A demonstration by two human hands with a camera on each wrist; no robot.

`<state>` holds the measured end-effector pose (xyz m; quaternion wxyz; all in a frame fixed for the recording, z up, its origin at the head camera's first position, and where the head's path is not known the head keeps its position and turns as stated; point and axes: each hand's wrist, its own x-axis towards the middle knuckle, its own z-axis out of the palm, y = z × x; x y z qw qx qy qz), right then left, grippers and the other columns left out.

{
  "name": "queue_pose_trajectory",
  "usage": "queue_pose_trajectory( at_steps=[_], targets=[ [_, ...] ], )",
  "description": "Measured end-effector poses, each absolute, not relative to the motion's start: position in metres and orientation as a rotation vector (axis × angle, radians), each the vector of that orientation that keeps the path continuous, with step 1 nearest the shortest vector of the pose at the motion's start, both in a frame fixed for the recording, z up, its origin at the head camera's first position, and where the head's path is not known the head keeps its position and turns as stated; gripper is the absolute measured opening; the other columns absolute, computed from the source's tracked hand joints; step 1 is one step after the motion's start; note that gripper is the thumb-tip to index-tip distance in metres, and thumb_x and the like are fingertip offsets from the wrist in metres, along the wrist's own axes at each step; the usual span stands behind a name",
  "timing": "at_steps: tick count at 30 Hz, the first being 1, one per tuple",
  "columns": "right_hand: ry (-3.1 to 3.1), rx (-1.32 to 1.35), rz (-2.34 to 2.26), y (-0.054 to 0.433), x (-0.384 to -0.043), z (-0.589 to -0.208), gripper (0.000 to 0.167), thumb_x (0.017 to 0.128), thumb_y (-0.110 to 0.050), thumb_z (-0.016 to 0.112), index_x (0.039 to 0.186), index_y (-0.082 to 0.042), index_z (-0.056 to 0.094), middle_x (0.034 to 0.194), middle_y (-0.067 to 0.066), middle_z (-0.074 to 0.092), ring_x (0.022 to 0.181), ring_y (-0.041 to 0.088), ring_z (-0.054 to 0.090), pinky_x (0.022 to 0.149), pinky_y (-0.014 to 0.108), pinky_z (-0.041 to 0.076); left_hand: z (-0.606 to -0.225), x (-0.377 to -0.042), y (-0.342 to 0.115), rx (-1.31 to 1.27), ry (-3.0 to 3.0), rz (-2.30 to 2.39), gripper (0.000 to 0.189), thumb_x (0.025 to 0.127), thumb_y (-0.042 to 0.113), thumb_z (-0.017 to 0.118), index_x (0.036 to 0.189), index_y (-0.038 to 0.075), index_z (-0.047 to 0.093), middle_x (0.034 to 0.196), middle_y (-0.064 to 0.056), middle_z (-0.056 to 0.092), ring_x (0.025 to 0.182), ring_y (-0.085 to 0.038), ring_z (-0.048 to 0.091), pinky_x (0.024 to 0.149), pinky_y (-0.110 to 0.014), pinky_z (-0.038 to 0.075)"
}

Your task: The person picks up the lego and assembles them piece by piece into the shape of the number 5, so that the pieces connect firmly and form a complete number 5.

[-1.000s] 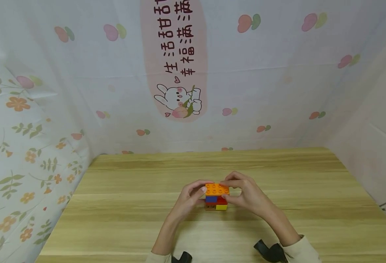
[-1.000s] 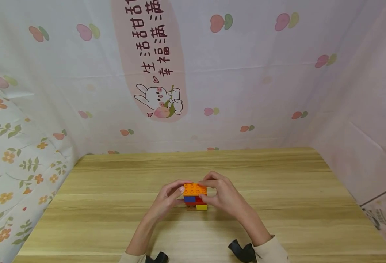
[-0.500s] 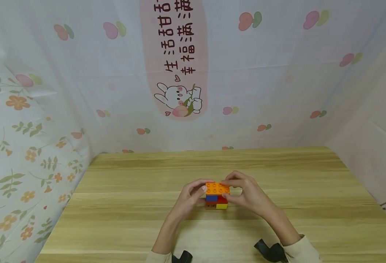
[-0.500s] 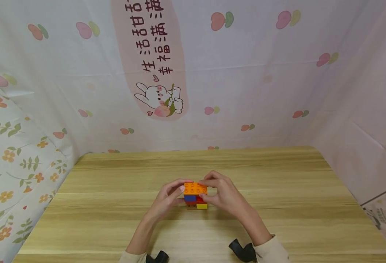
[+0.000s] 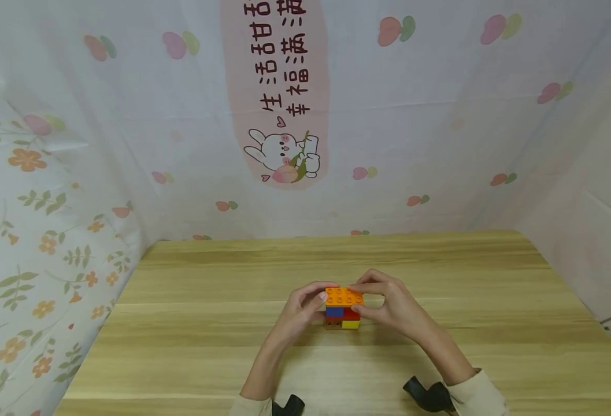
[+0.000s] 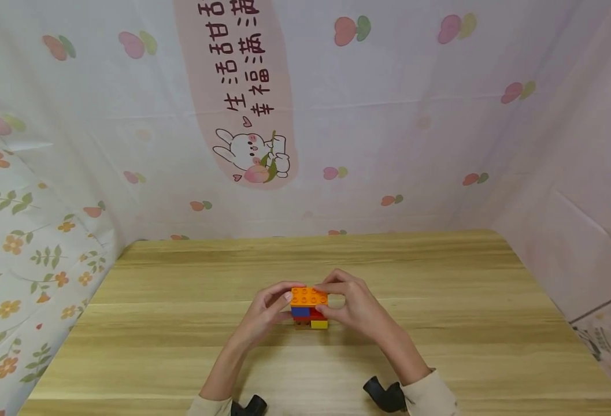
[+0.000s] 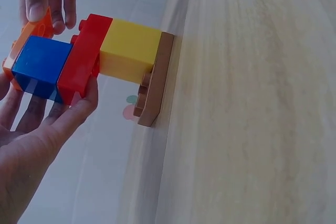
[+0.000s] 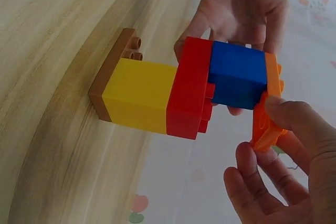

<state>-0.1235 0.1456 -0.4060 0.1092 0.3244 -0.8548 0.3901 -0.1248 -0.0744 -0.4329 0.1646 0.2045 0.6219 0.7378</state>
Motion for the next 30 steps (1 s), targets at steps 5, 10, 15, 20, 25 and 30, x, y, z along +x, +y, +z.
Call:
queue_pose_trajectory(
  at_steps=[5,10,15,20,25,30],
  targets=[
    [-2.497,0.965,1.145,0.147,-0.123,-0.406,0.031,0.07,-0.003,0.08,0.1,-0.001,0.072,0.09,-0.005,0.057,0.076,0.011,0.055,0.064,0.026,0.05,-0.446,-0.13,-0.072,0.616,1.787,2.111,0.03,0.1,0.009,0.041,0.125,-0.004,0.052,0.124,-0.015,0.051,0.1,-0.02,0.056,0.083,-0.057,0.045],
    [-2.444,0.998,1.157,0.146,-0.122,-0.407,0.032,0.07,0.0,0.079,0.101,0.0,0.071,0.091,-0.004,0.058,0.076,0.012,0.055,0.063,0.025,0.049,-0.448,-0.129,-0.073,0.653,1.84,2.103,0.031,0.1,0.013,0.043,0.125,-0.001,0.054,0.122,-0.014,0.053,0.097,-0.019,0.057,0.08,-0.054,0.048],
    [-2.384,0.997,1.197,0.147,-0.121,-0.411,0.032,0.071,0.001,0.078,0.102,0.0,0.071,0.092,-0.003,0.059,0.077,0.011,0.055,0.063,0.024,0.049,-0.446,-0.128,-0.073,0.672,1.82,2.106,0.032,0.1,0.012,0.042,0.127,-0.003,0.051,0.122,-0.015,0.053,0.098,-0.019,0.057,0.081,-0.049,0.049],
    [-2.41,0.945,1.196,0.147,-0.122,-0.414,0.032,0.072,-0.007,0.08,0.103,-0.009,0.072,0.093,-0.007,0.06,0.079,0.011,0.057,0.067,0.025,0.05,-0.445,-0.127,-0.074,0.637,1.815,2.096,0.032,0.1,0.015,0.043,0.127,0.0,0.052,0.125,-0.014,0.051,0.102,-0.022,0.056,0.084,-0.046,0.048],
    [-2.43,0.898,1.319,0.15,-0.123,-0.42,0.034,0.074,-0.013,0.079,0.106,-0.013,0.07,0.095,-0.008,0.06,0.086,0.012,0.057,0.074,0.032,0.051,-0.448,-0.126,-0.073,0.628,1.819,2.101,0.035,0.1,0.016,0.044,0.131,0.001,0.049,0.131,-0.015,0.048,0.11,-0.024,0.053,0.091,-0.039,0.045],
    [-2.446,0.859,1.408,0.154,-0.122,-0.427,0.045,0.075,-0.012,0.078,0.118,-0.013,0.064,0.108,-0.003,0.059,0.099,0.016,0.055,0.079,0.036,0.051,-0.451,-0.127,-0.077,0.637,1.771,2.148,0.048,0.104,0.03,0.026,0.14,0.001,0.037,0.139,-0.019,0.041,0.125,-0.028,0.041,0.102,-0.047,0.032]
  ],
)
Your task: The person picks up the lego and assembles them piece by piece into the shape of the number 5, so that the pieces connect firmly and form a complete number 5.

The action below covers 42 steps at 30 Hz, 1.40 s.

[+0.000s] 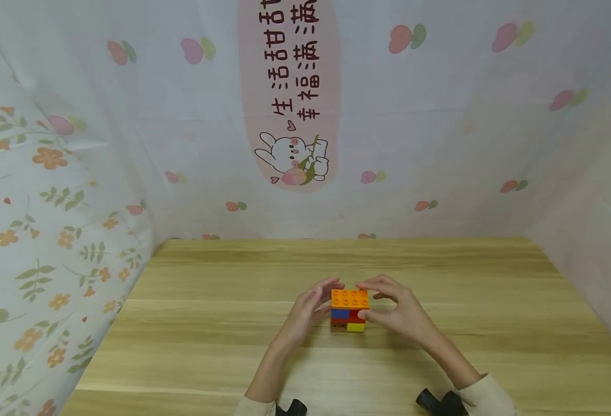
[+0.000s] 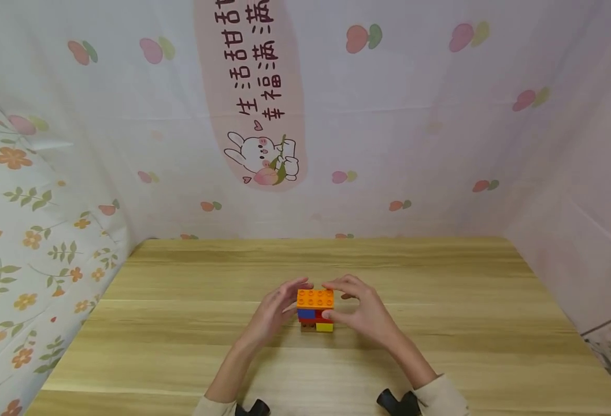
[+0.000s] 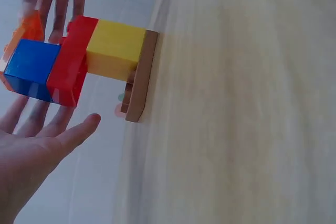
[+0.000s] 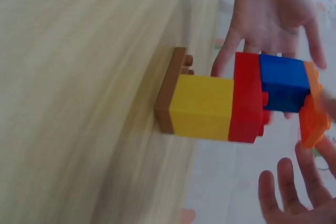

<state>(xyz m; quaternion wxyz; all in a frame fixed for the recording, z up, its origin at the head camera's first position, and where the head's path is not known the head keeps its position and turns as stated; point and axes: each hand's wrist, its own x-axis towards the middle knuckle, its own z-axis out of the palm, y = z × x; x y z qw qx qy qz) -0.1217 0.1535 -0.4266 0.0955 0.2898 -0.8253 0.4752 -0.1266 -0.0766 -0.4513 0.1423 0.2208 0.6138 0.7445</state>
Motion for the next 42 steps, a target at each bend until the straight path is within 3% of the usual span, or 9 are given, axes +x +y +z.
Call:
queue_pose_trajectory(
  at_steps=[6,11,16,18,24,27,30,34,42],
  targets=[
    [-2.324,0.886,1.166,0.168,-0.112,-0.423,0.06,0.072,-0.014,0.08,0.128,-0.011,0.056,0.125,0.004,0.053,0.113,0.019,0.048,0.09,0.027,0.042,-0.444,-0.121,-0.094,0.677,1.792,2.235,0.06,0.102,0.035,0.005,0.143,-0.002,0.028,0.145,-0.02,0.031,0.134,-0.037,0.024,0.105,-0.059,0.014],
    [-2.096,1.121,0.848,0.179,-0.105,-0.418,0.069,0.083,-0.039,0.066,0.131,0.007,0.047,0.128,0.02,0.049,0.115,0.031,0.045,0.101,0.023,0.03,-0.436,-0.113,-0.113,0.921,2.456,1.852,0.056,0.1,0.035,0.037,0.147,0.008,0.025,0.149,-0.01,0.028,0.135,-0.028,0.026,0.104,-0.056,0.022],
    [-1.927,1.329,0.599,0.179,-0.1,-0.426,0.075,0.088,-0.04,0.059,0.129,0.018,0.035,0.129,0.034,0.04,0.121,0.041,0.038,0.108,0.035,0.022,-0.435,-0.118,-0.128,1.607,3.095,0.971,0.1,0.073,0.047,0.074,0.145,0.001,0.023,0.15,-0.017,0.022,0.135,-0.032,0.025,0.104,-0.054,0.023],
    [-1.903,1.367,0.521,0.178,-0.099,-0.431,0.075,0.09,-0.04,0.057,0.131,0.017,0.031,0.13,0.036,0.037,0.124,0.042,0.033,0.109,0.04,0.019,-0.437,-0.124,-0.133,1.894,3.168,0.638,0.107,0.066,0.05,0.077,0.144,-0.001,0.026,0.148,-0.019,0.026,0.134,-0.033,0.027,0.105,-0.055,0.02],
    [-1.984,1.378,0.362,0.177,-0.105,-0.451,0.075,0.095,-0.046,0.046,0.137,0.013,0.024,0.136,0.034,0.03,0.131,0.043,0.023,0.108,0.051,0.013,-0.452,-0.14,-0.132,2.361,3.104,0.12,0.101,0.077,0.057,0.066,0.148,0.004,0.016,0.151,-0.015,0.021,0.136,-0.028,0.022,0.103,-0.058,0.021],
    [-2.086,1.332,0.242,0.174,-0.106,-0.458,0.077,0.094,-0.05,0.045,0.139,0.008,0.025,0.141,0.029,0.029,0.133,0.039,0.023,0.107,0.053,0.014,-0.461,-0.145,-0.125,2.41,3.109,0.01,0.105,0.078,0.06,0.062,0.149,0.005,0.008,0.153,-0.014,0.012,0.138,-0.026,0.017,0.103,-0.058,0.021],
    [-2.192,1.294,0.166,0.171,-0.105,-0.463,0.085,0.086,-0.05,0.059,0.141,0.005,0.026,0.145,0.024,0.027,0.134,0.036,0.024,0.106,0.054,0.017,-0.468,-0.146,-0.119,2.315,3.139,-0.039,0.11,0.077,0.062,0.062,0.149,0.003,0.004,0.154,-0.013,0.006,0.139,-0.025,0.015,0.104,-0.057,0.019],
    [-2.307,1.281,0.242,0.167,-0.106,-0.465,0.097,0.073,-0.038,0.078,0.143,0.005,0.025,0.149,0.02,0.023,0.135,0.035,0.023,0.108,0.049,0.016,-0.472,-0.148,-0.114,2.158,3.152,-0.031,0.111,0.076,0.058,0.066,0.148,0.0,0.005,0.153,-0.013,0.013,0.137,-0.024,0.021,0.102,-0.057,0.023],
    [-2.353,1.277,0.37,0.167,-0.115,-0.464,0.102,0.067,-0.024,0.082,0.143,0.007,0.022,0.15,0.02,0.019,0.136,0.035,0.021,0.111,0.04,0.012,-0.471,-0.153,-0.107,2.038,3.152,0.044,0.113,0.072,0.057,0.071,0.147,-0.003,0.01,0.15,-0.015,0.024,0.136,-0.027,0.025,0.103,-0.056,0.024]
  ],
)
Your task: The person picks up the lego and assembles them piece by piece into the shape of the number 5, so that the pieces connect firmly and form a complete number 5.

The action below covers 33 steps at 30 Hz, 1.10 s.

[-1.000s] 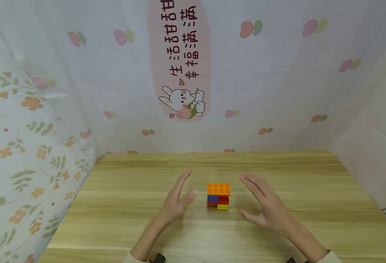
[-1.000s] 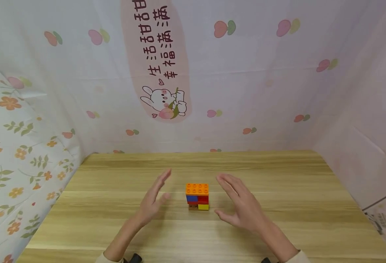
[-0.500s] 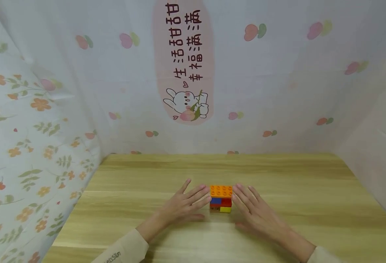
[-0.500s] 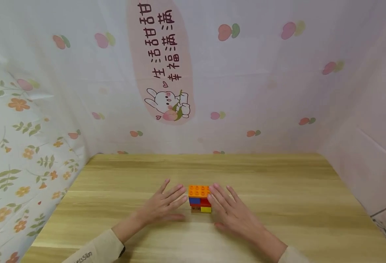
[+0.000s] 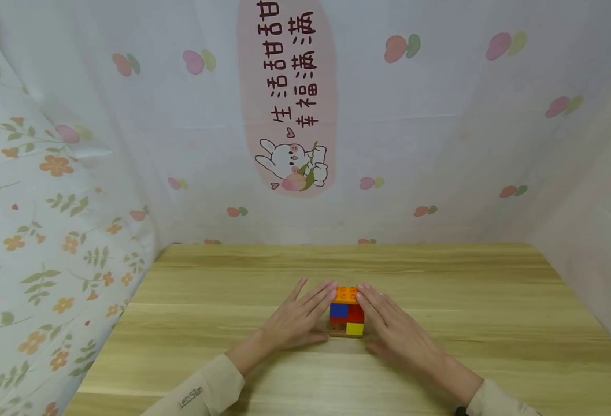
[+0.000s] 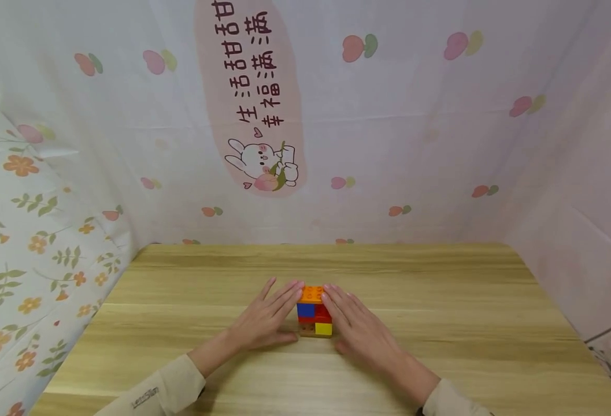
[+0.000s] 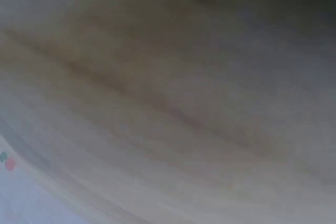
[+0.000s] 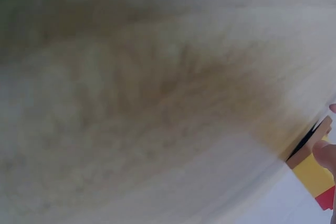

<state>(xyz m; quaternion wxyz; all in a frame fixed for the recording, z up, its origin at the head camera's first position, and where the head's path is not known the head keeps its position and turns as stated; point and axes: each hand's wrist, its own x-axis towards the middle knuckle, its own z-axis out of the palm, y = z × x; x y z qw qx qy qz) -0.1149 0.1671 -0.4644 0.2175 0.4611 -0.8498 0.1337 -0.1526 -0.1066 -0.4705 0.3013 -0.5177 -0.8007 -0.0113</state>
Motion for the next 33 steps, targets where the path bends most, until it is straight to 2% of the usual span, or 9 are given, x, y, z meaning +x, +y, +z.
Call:
queue_pose_trajectory(
  at_steps=[4,8,14,18,25,33],
  targets=[
    [-2.333,1.266,0.325,0.167,-0.121,-0.466,0.103,0.066,-0.028,0.082,0.142,0.008,0.022,0.15,0.022,0.018,0.135,0.036,0.022,0.11,0.044,0.014,-0.471,-0.154,-0.104,-1.357,-2.194,-0.077,0.113,0.07,0.056,0.073,0.146,-0.003,0.013,0.151,-0.014,0.02,0.137,-0.027,0.02,0.106,-0.055,0.016],
    [-2.336,1.257,0.339,0.165,-0.128,-0.467,0.107,0.066,-0.032,0.082,0.143,0.009,0.02,0.15,0.022,0.016,0.135,0.036,0.02,0.109,0.048,0.016,-0.472,-0.156,-0.101,-1.307,-2.308,-0.105,0.119,0.068,0.06,0.073,0.146,-0.002,0.008,0.154,-0.012,0.012,0.139,-0.024,0.015,0.108,-0.054,0.012],
    [-2.348,1.264,0.353,0.165,-0.14,-0.47,0.116,0.061,-0.035,0.085,0.143,0.01,0.017,0.15,0.023,0.014,0.136,0.034,0.019,0.11,0.042,0.016,-0.472,-0.161,-0.097,-1.267,-2.396,-0.142,0.126,0.065,0.064,0.072,0.147,-0.001,0.003,0.155,-0.01,0.005,0.139,-0.024,0.016,0.109,-0.052,0.009],
    [-2.4,1.251,0.361,0.166,-0.145,-0.467,0.119,0.062,-0.037,0.086,0.144,0.008,0.013,0.151,0.022,0.011,0.135,0.032,0.022,0.109,0.037,0.018,-0.472,-0.165,-0.095,-1.263,-2.393,-0.155,0.128,0.063,0.065,0.073,0.147,-0.002,0.004,0.155,-0.011,0.006,0.139,-0.025,0.017,0.108,-0.053,0.014],
    [-2.617,1.185,0.504,0.162,-0.149,-0.46,0.127,0.062,-0.034,0.086,0.148,-0.001,-0.001,0.154,0.014,0.004,0.135,0.032,0.024,0.1,0.045,0.034,-0.472,-0.172,-0.094,-1.274,-2.458,-0.303,0.13,0.06,0.064,0.075,0.148,0.001,0.002,0.155,-0.009,0.005,0.14,-0.019,0.009,0.107,-0.053,0.018],
    [-2.697,1.192,0.787,0.164,-0.151,-0.462,0.127,0.062,-0.037,0.085,0.149,-0.006,-0.001,0.155,0.011,0.006,0.135,0.032,0.026,0.097,0.048,0.035,-0.472,-0.174,-0.097,-1.334,-2.551,-0.546,0.129,0.059,0.062,0.077,0.148,0.002,0.004,0.152,-0.012,0.016,0.139,-0.021,0.014,0.107,-0.05,0.02]
  ],
)
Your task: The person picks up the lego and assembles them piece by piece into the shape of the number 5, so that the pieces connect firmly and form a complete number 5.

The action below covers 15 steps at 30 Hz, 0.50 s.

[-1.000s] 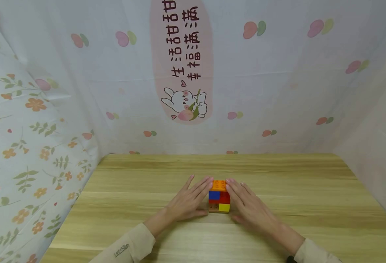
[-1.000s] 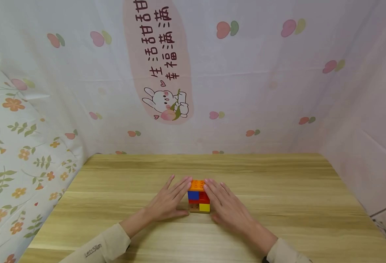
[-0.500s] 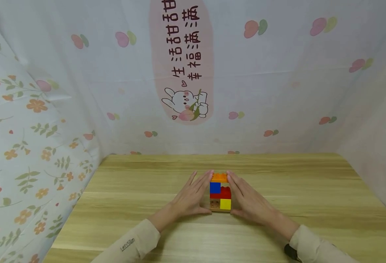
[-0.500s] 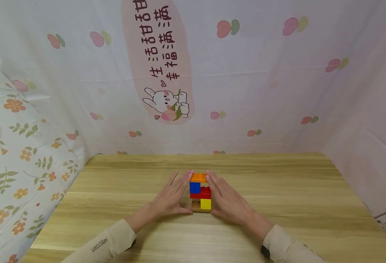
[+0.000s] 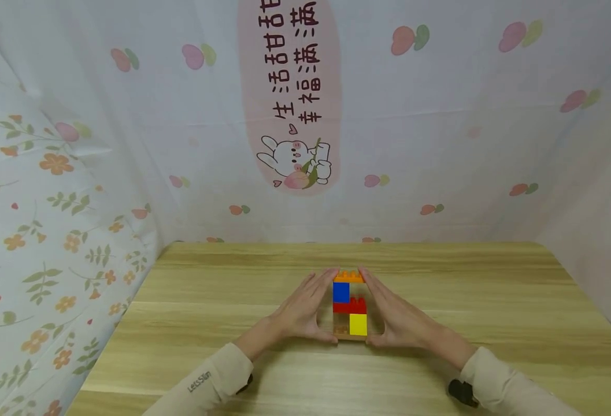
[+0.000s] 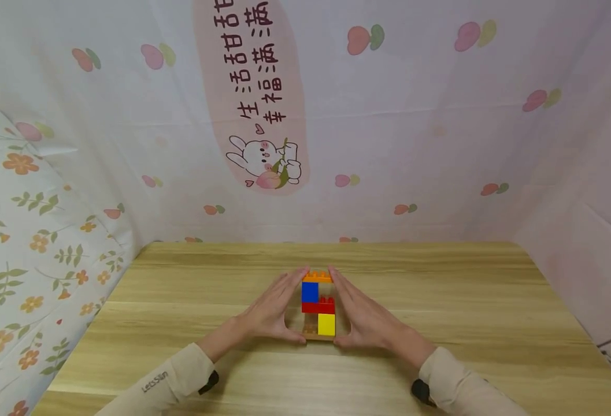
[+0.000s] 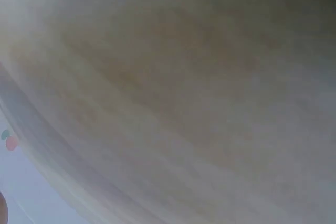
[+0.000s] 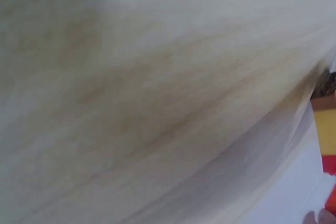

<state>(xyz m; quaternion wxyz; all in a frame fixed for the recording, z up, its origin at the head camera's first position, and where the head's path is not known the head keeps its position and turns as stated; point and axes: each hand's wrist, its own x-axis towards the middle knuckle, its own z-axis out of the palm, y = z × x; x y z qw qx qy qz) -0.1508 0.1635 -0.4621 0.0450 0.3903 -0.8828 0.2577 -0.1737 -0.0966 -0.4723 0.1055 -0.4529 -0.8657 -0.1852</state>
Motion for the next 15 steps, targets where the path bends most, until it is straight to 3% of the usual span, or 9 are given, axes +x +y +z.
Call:
queue_pose_trajectory(
  at_steps=[7,15],
  targets=[
    [-2.823,1.215,1.002,0.166,-0.151,-0.468,0.121,0.063,-0.042,0.082,0.15,-0.01,0.003,0.152,0.015,0.015,0.134,0.03,0.026,0.098,0.05,0.034,-0.478,-0.167,-0.097,-1.357,-2.707,-0.825,0.124,0.059,0.06,0.078,0.147,0.003,0.012,0.15,-0.013,0.023,0.137,-0.023,0.019,0.109,-0.043,0.02],
    [-2.965,1.176,1.123,0.167,-0.151,-0.47,0.115,0.063,-0.042,0.08,0.147,0.001,0.013,0.15,0.017,0.021,0.134,0.031,0.026,0.101,0.05,0.031,-0.48,-0.161,-0.096,-1.201,-2.956,-1.017,0.122,0.058,0.054,0.082,0.148,0.008,0.015,0.151,-0.011,0.019,0.139,-0.025,0.011,0.106,-0.05,0.021]
  ],
)
